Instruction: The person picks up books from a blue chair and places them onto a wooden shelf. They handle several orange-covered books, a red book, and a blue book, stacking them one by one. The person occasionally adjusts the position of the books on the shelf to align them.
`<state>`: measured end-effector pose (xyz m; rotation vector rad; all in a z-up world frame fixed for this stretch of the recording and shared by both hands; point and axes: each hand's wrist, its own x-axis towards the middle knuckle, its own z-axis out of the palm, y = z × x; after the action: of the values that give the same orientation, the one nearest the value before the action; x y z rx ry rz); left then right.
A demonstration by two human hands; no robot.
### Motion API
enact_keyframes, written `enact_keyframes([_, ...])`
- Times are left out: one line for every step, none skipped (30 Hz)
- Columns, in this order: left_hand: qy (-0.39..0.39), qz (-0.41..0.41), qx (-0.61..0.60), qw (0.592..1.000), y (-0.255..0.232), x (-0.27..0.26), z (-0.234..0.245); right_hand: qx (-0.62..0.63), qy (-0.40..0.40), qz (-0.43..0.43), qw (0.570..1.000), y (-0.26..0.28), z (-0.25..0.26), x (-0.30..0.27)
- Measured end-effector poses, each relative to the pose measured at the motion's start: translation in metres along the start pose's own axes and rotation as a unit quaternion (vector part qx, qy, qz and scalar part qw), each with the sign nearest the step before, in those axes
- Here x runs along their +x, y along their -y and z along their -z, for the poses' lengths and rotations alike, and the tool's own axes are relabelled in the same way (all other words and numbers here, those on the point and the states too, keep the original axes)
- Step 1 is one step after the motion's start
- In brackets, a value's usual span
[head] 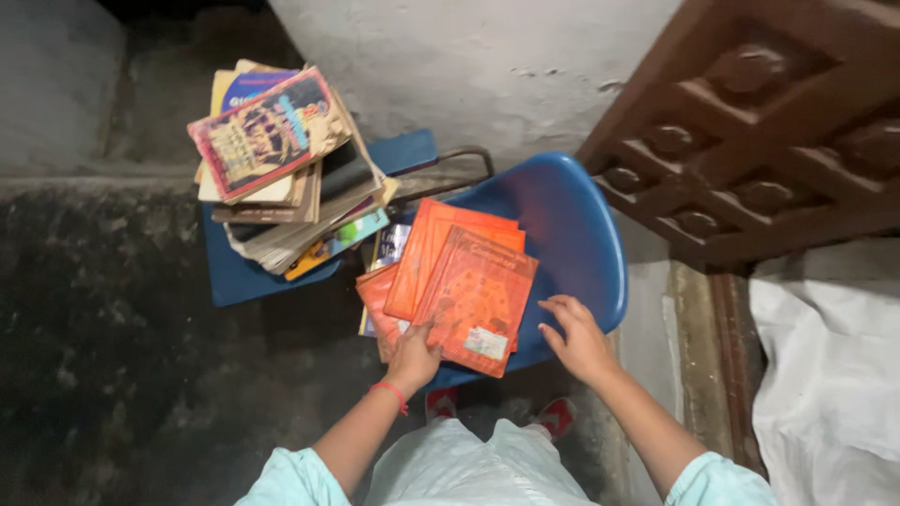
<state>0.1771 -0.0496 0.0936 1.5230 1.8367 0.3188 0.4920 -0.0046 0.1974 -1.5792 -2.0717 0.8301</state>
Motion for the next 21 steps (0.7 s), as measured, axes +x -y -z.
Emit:
enact_keyframes([0.014,0.031,-0.008,0.999,0.015,0.002,-0.001,-0.005,0.016,-0.003,1.000,0.001,-0.012,0.003])
enact_keyframes([0.024,0.041,0.019,0.999,0.028,0.004,-0.002,-0.001,0.032,-0.004,0.999,0.001,-0.022,0.004])
enact_keyframes([0.034,0.051,0.046,0.997,0.040,0.007,-0.003,0.003,0.047,-0.005,0.999,0.001,-0.032,0.005])
enact_keyframes([0.044,0.058,0.073,0.995,0.050,0.011,-0.005,0.006,0.059,-0.006,0.998,0.000,-0.040,0.007])
enact_keyframes([0.043,0.071,0.057,0.995,0.059,0.014,-0.007,0.006,0.066,-0.010,0.998,0.000,-0.047,0.008])
enact_keyframes([0.043,0.084,0.041,0.995,0.067,0.019,-0.011,0.004,0.072,-0.016,0.997,-0.002,-0.054,0.007])
enact_keyframes([0.043,0.096,0.026,0.994,0.073,0.022,-0.015,0.003,0.078,-0.022,0.997,-0.003,-0.060,0.007])
enact_keyframes([0.066,0.125,0.001,0.990,0.079,0.027,-0.020,0.002,0.080,-0.029,0.996,-0.006,-0.066,0.006])
enact_keyframes([0.088,0.154,-0.024,0.984,0.084,0.033,-0.024,0.002,0.082,-0.036,0.996,-0.009,-0.071,0.006])
enact_keyframes([0.111,0.182,-0.049,0.976,0.089,0.038,-0.028,0.002,0.082,-0.043,0.996,-0.012,-0.076,0.005])
enact_keyframes([0.109,0.174,-0.040,0.978,0.094,0.044,-0.034,0.002,0.082,-0.045,0.996,-0.016,-0.079,0.004])
enact_keyframes([0.109,0.166,-0.032,0.980,0.099,0.048,-0.040,0.003,0.082,-0.049,0.995,-0.021,-0.083,0.002])
enact_keyframes([0.109,0.158,-0.023,0.981,0.104,0.053,-0.046,0.004,0.082,-0.052,0.995,-0.025,-0.087,-0.001])
enact_keyframes([0.100,0.157,-0.002,0.983,0.107,0.059,-0.053,0.008,0.079,-0.052,0.995,-0.030,-0.091,-0.003])
enact_keyframes([0.091,0.156,0.018,0.983,0.110,0.064,-0.058,0.012,0.076,-0.053,0.996,-0.033,-0.094,-0.006])
enact_keyframes([0.078,0.154,0.040,0.984,0.112,0.070,-0.059,0.017,0.072,-0.051,0.996,-0.035,-0.098,-0.006])
enact_keyframes([0.089,0.171,0.030,0.981,0.114,0.073,-0.059,0.023,0.079,-0.058,0.995,-0.036,-0.101,-0.007])
enact_keyframes([0.099,0.188,0.019,0.977,0.112,0.074,-0.060,0.028,0.085,-0.066,0.994,-0.038,-0.101,-0.010])
enact_keyframes([0.110,0.205,0.008,0.973,0.110,0.076,-0.061,0.034,0.091,-0.074,0.992,-0.039,-0.102,-0.011])
enact_keyframes([0.106,0.213,-0.001,0.971,0.108,0.078,-0.062,0.036,0.093,-0.082,0.992,-0.040,-0.102,-0.013])
enact_keyframes([0.102,0.222,-0.010,0.970,0.106,0.077,-0.065,0.038,0.095,-0.090,0.991,-0.040,-0.103,-0.014])
